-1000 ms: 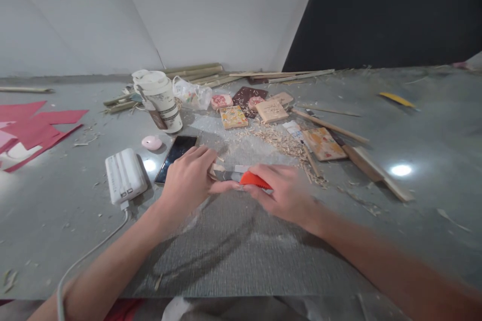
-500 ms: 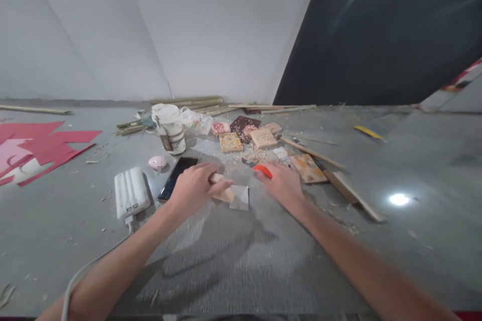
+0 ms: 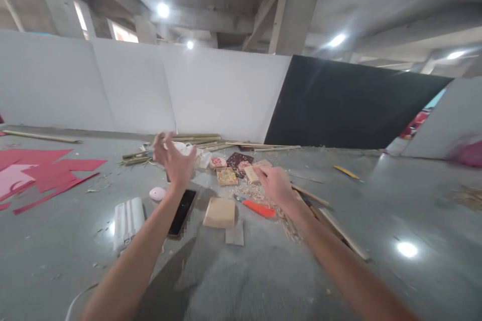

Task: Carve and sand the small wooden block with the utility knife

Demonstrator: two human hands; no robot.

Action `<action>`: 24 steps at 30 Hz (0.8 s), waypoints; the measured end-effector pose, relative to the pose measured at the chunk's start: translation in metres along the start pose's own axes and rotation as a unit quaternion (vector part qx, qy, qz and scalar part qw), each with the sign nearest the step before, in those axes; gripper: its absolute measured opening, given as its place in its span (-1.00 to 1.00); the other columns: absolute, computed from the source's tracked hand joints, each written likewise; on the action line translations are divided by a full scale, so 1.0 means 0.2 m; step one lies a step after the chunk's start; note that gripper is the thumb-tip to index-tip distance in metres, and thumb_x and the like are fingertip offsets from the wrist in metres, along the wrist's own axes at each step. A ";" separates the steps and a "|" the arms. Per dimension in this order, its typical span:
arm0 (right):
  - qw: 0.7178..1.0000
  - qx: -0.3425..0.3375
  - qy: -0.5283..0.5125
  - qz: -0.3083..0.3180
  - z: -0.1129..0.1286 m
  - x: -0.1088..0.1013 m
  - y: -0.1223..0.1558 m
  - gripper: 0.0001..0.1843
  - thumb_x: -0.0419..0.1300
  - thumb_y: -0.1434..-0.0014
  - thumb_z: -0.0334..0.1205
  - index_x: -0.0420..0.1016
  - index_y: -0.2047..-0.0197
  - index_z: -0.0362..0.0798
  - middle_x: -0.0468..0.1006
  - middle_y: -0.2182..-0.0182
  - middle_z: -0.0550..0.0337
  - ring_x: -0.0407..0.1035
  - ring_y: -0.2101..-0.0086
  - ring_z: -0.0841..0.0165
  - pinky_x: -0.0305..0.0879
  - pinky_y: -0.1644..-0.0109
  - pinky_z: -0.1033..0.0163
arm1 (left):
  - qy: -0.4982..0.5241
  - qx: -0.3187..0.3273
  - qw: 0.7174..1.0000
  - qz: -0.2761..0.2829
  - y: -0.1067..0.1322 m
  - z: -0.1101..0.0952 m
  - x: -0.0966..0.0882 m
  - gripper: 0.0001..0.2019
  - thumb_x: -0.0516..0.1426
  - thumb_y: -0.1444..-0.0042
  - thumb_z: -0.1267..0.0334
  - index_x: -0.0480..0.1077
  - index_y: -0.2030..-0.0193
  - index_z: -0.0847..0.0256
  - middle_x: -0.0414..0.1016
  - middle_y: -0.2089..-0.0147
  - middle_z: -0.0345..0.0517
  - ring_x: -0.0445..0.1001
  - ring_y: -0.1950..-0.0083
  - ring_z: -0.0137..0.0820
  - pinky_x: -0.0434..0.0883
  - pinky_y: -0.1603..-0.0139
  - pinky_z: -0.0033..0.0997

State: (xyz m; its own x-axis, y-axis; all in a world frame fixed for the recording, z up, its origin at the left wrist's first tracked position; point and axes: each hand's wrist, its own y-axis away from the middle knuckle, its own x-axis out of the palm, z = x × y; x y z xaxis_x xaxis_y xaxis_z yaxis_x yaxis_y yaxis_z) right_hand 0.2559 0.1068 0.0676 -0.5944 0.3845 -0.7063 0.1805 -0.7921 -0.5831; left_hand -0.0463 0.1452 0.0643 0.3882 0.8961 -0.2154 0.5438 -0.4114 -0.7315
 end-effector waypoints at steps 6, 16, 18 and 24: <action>0.990 -0.020 -0.104 -0.097 0.22 -0.07 -0.21 -0.70 0.02 -0.51 -0.11 0.41 -0.20 0.06 0.60 0.30 0.21 0.49 0.33 0.27 0.35 0.15 0.21 | 0.023 -0.120 0.993 0.006 -0.01 0.21 0.12 0.12 0.50 -0.04 0.09 -0.03 -0.62 0.14 0.12 -0.64 0.39 0.09 -0.69 0.20 0.13 -0.62 0.39; 0.975 -0.061 -0.208 -0.053 0.25 -0.09 -0.16 -0.80 0.28 -0.39 -0.06 0.56 0.01 0.05 0.61 0.27 0.20 0.52 0.28 0.29 0.44 0.17 0.16 | 0.147 -0.140 0.974 0.099 -0.14 0.15 0.06 -0.24 0.48 -0.02 -0.04 0.39 -0.31 0.14 0.65 -0.27 0.09 0.63 -0.30 -0.01 0.53 -0.36 -0.02; 0.971 -0.080 -0.214 -0.064 0.27 -0.15 -0.15 -0.73 0.34 -0.37 -0.02 0.58 -0.06 0.06 0.68 0.16 0.15 0.58 0.20 0.26 0.49 0.13 0.14 | 0.191 -0.071 0.964 0.168 -0.18 0.00 -0.01 -0.24 0.51 0.06 -0.04 0.45 -0.28 0.11 0.70 -0.20 -0.02 0.67 -0.23 -0.10 0.58 -0.26 -0.20; 0.942 -0.263 -0.198 -0.066 0.36 -0.33 -0.10 -0.34 0.48 -0.32 0.11 0.53 -0.41 0.19 0.58 -0.39 0.07 0.45 -0.36 0.04 0.42 -0.41 -0.15 | 0.279 0.183 0.831 0.445 -0.04 -0.51 -0.28 -0.28 0.50 0.07 0.03 0.50 -0.24 0.17 0.73 -0.05 0.00 0.70 0.02 -0.13 0.60 0.07 -0.24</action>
State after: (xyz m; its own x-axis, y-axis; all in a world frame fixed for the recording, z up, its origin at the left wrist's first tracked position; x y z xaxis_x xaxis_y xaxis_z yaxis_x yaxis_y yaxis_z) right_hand 0.2346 0.0626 0.1540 -0.8653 0.1741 -0.4700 0.3866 -0.3650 -0.8469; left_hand 0.0041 0.0807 0.1487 0.8552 0.0052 -0.5182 -0.3671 -0.6997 -0.6129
